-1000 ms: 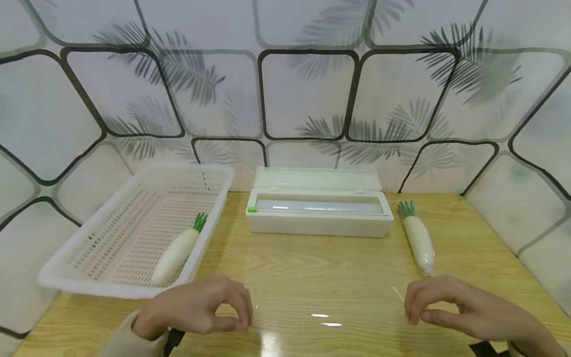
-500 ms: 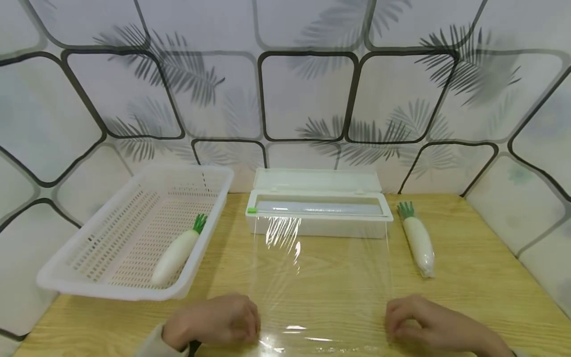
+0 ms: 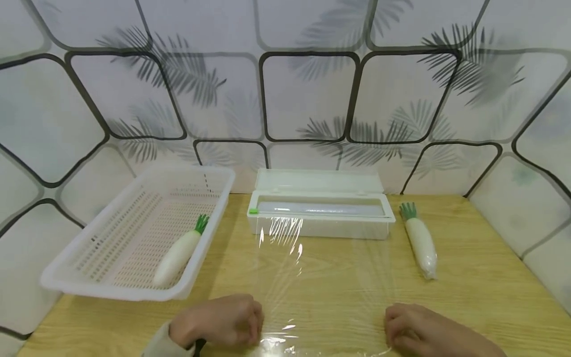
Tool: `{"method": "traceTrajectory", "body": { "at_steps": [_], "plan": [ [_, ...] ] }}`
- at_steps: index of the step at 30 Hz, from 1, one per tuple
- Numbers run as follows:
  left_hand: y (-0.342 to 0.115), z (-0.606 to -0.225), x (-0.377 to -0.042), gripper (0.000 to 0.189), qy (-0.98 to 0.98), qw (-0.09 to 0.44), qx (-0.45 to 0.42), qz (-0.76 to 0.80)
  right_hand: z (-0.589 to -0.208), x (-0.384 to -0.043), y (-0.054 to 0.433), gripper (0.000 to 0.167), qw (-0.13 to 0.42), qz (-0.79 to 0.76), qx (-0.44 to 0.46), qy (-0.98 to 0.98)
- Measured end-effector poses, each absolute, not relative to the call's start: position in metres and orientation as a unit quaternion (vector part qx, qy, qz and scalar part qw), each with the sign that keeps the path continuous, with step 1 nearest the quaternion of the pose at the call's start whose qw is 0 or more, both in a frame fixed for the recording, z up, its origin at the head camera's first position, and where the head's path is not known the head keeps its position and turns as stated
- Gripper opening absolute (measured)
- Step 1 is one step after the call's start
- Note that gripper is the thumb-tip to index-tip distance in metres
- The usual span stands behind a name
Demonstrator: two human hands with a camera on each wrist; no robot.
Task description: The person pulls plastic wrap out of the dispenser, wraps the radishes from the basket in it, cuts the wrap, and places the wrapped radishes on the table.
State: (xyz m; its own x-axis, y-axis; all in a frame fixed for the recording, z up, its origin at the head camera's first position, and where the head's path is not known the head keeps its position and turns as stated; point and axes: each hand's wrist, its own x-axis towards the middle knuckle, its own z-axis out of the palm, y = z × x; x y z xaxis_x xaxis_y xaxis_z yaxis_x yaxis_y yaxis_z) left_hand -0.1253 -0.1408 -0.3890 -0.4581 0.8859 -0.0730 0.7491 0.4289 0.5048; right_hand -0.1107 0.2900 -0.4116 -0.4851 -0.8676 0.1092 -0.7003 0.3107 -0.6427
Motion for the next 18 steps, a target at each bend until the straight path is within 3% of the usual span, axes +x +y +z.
{"method": "traceTrajectory", "body": {
  "at_steps": [11,14,18],
  "plan": [
    [-0.142,-0.388,-0.125,0.010,0.832,0.159,0.479,0.231,-0.416,-0.111,0.281,0.017,0.156,-0.311,-0.397,0.850],
    [-0.139,-0.390,-0.125,0.006,0.839,0.153,0.471,0.226,-0.426,-0.113,0.281,0.012,0.105,-0.287,-0.423,0.853],
    [-0.132,-0.396,-0.122,0.015,0.846,0.112,0.486,0.187,-0.433,-0.109,0.273,0.017,-0.012,-0.215,-0.491,0.844]
  ]
}}
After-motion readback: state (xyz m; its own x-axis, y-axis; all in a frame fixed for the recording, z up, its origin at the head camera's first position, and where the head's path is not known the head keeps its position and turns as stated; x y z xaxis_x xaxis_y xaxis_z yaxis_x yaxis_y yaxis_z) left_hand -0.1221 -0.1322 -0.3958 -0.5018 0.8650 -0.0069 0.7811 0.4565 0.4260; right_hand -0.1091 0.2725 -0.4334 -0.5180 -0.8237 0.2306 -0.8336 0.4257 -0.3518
